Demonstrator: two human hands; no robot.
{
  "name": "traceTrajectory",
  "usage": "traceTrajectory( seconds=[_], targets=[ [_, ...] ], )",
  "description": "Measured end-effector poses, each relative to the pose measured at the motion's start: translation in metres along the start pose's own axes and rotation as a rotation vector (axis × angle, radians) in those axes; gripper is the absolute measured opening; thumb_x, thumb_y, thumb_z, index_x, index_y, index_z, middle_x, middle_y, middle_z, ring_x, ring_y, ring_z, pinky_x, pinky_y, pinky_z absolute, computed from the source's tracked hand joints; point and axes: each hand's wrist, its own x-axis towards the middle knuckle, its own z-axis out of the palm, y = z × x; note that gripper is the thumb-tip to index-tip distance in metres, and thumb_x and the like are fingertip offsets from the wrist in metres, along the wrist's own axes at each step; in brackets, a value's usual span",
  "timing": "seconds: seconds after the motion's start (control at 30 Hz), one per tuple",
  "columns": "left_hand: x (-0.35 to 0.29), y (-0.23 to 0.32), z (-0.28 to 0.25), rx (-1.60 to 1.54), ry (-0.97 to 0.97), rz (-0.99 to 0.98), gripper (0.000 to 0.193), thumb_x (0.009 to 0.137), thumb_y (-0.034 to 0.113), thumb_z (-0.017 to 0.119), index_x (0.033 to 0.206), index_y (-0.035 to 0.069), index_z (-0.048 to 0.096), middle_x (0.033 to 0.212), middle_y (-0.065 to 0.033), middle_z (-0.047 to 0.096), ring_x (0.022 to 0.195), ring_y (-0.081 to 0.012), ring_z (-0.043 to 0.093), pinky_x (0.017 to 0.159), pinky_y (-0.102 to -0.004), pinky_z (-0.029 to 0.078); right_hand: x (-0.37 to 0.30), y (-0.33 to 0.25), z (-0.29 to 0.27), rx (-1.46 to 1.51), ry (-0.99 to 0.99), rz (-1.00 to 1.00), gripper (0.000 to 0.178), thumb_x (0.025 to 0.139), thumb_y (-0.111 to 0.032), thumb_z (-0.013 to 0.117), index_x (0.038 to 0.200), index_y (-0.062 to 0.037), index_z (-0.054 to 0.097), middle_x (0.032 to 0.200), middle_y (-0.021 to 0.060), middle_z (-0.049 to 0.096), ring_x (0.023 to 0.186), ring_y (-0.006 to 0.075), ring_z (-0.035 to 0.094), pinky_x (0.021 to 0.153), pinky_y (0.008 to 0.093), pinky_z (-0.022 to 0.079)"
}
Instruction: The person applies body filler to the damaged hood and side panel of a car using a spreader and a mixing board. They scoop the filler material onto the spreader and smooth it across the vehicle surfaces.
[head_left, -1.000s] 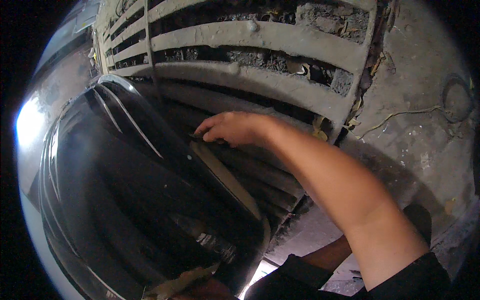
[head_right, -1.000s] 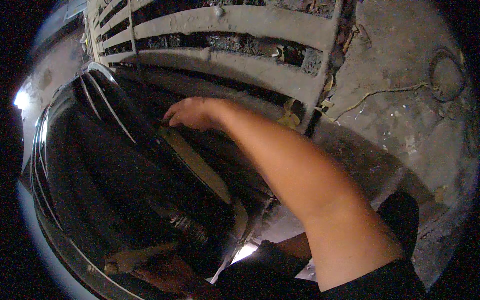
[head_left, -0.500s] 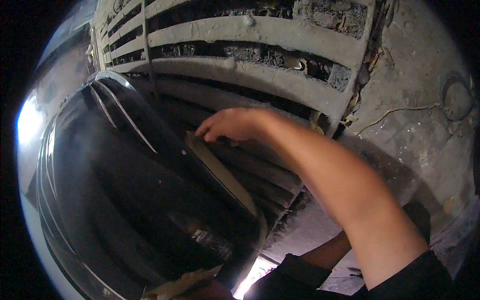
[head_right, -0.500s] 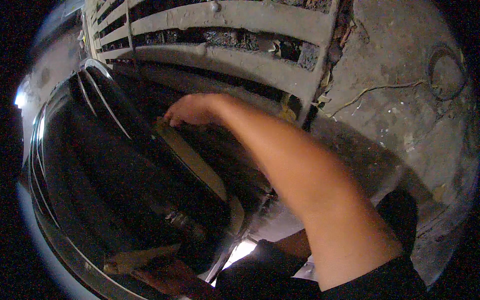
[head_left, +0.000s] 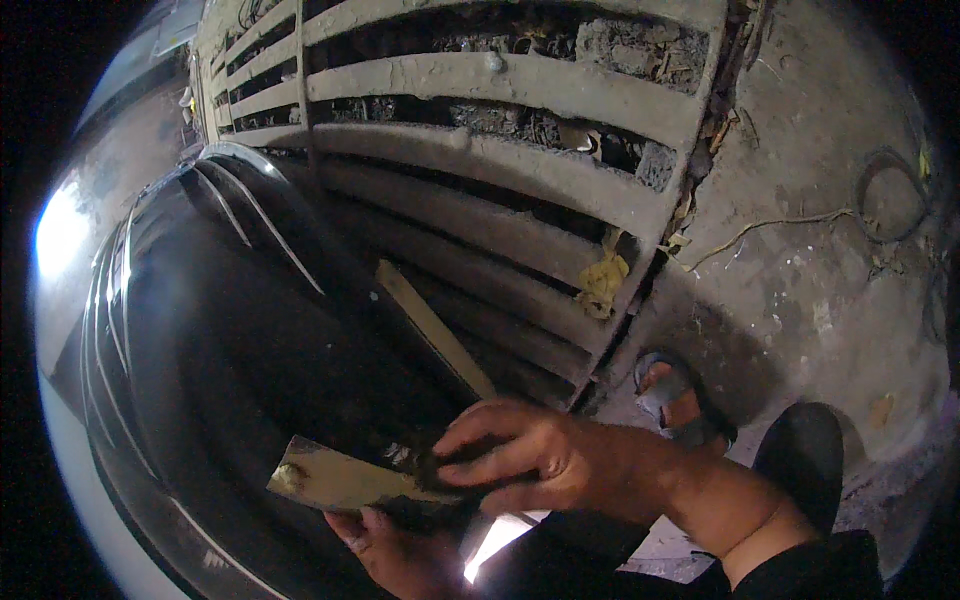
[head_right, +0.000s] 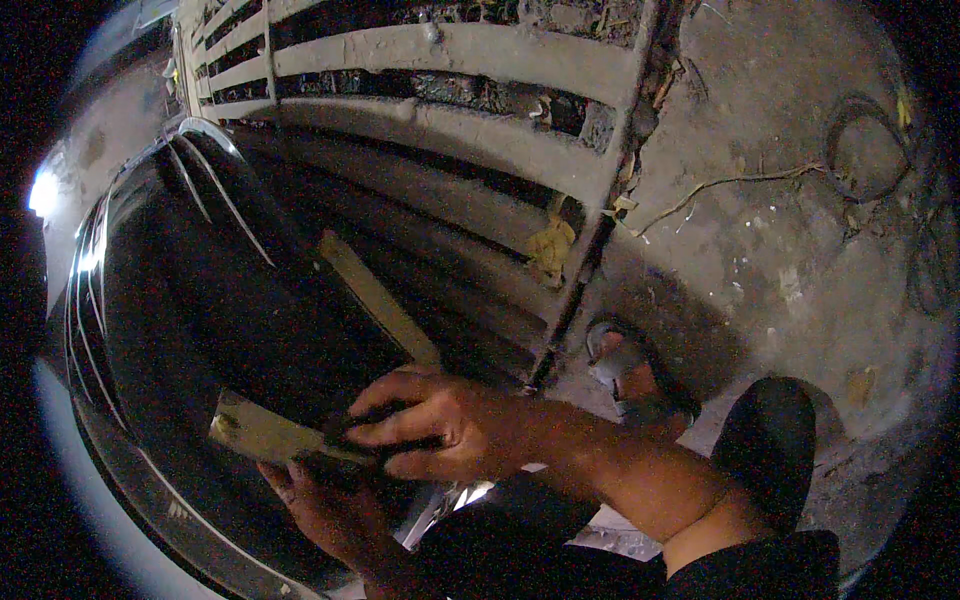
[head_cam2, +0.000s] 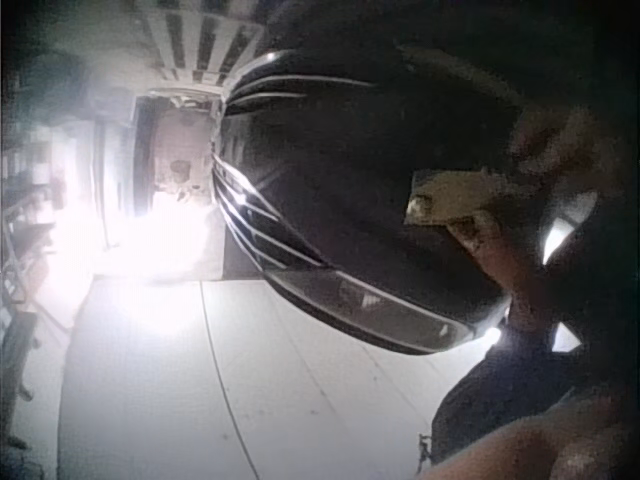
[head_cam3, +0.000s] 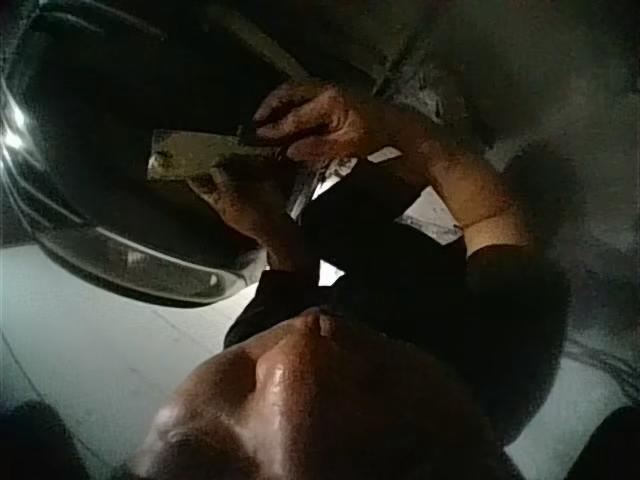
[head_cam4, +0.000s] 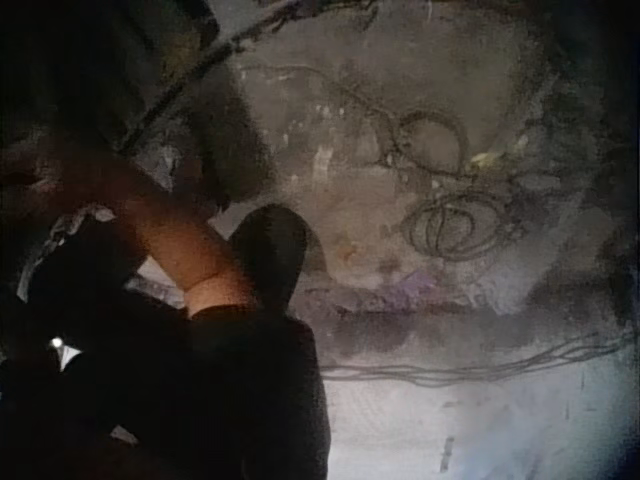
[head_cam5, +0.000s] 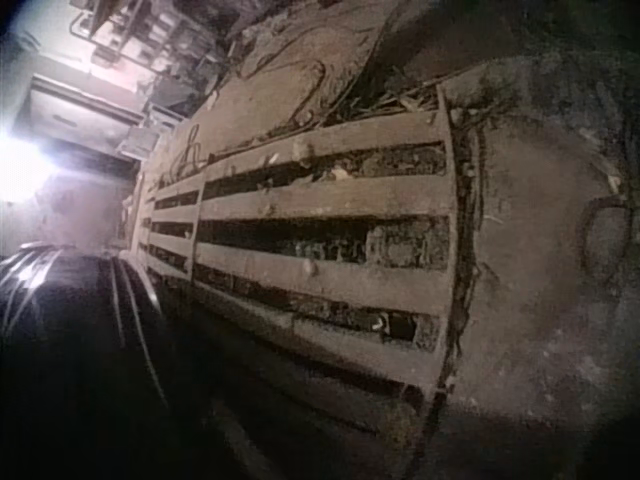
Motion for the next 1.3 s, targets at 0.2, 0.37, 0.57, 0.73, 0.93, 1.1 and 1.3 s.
traceTrajectory(
  seconds=[0.2,0.37,0.57,0.73,0.93,1.1,1.3],
  targets=[
    [-0.008,-0.001,0.005,-0.162,0.257,0.059,0.048,0.093,0.021,0.051,0.133,0.0,0.035,0.139,-0.0206,0.035,0.118,-0.0336,0.047,0.101,-0.0428,0.041,0.051,0.071,-0.065,-0.123,0.176,0.627,0.04,0.09,-0.033,0.056,0.123,-0.0116,0.057,0.129,0.0133,0.052,0.106,0.0318,0.053,0.094,0.0488,0.041],
    [-0.005,-0.03,-0.032,1.401,0.359,0.527,0.039,0.093,0.023,0.05,0.127,0.005,0.046,0.142,-0.027,0.03,0.125,-0.0409,0.042,0.101,-0.047,0.041,0.127,0.078,-0.107,0.293,0.156,1.237,0.034,0.078,-0.045,0.067,0.101,-0.0202,0.064,0.098,0.0029,0.063,0.086,0.0164,0.058,0.065,0.0325,0.05],
    [-0.004,-0.045,-0.054,1.24,0.298,0.72,0.039,0.095,0.026,0.045,0.129,0.007,0.045,0.142,-0.0293,0.029,0.126,-0.0438,0.04,0.099,-0.0486,0.042,0.155,0.092,-0.106,0.445,0.132,1.284,0.029,0.078,-0.043,0.067,0.093,-0.0189,0.064,0.079,-0.0008,0.064,0.065,0.0148,0.058,0.054,0.03,0.048],
    [-0.001,-0.048,-0.058,0.903,0.207,0.795,0.046,0.096,0.029,0.044,0.138,0.011,0.037,0.143,-0.0274,0.029,0.128,-0.0434,0.037,0.1,-0.0485,0.041,0.15,0.078,-0.097,0.348,0.115,1.154,0.03,0.08,-0.043,0.064,0.094,-0.0168,0.064,0.081,-0.0001,0.064,0.066,0.0148,0.059,0.054,0.0307,0.048],
    [-0.013,-0.008,-0.005,0.04,0.36,0.184,0.05,0.095,0.03,0.046,0.139,0.009,0.035,0.144,-0.0244,0.03,0.131,-0.0395,0.033,0.101,-0.0467,0.039,0.132,0.035,-0.062,-0.034,0.103,1.123,0.049,0.082,-0.047,0.061,0.12,-0.0168,0.061,0.119,0.0039,0.057,0.093,0.0174,0.058,0.067,0.0362,0.052],
    [-0.002,-0.038,-0.059,1.161,0.331,0.723,0.044,0.088,0.023,0.056,0.126,0.002,0.047,0.144,-0.0247,0.03,0.131,-0.0382,0.035,0.103,-0.0448,0.039,0.099,0.051,-0.079,0.124,0.114,1.105,0.047,0.081,-0.049,0.061,0.119,-0.0216,0.061,0.116,0.0015,0.058,0.081,0.0194,0.06,0.076,0.0443,0.049],
    [-0.009,-0.022,-0.037,1.395,0.376,0.523,0.041,0.087,0.023,0.057,0.118,-0.002,0.051,0.142,-0.0267,0.03,0.128,-0.0413,0.038,0.103,-0.0434,0.04,0.139,0.087,-0.105,0.324,0.141,1.167,0.029,0.082,-0.045,0.061,0.096,-0.0196,0.065,0.088,0.0012,0.063,0.072,0.0143,0.057,0.056,0.0315,0.046]
  ],
)
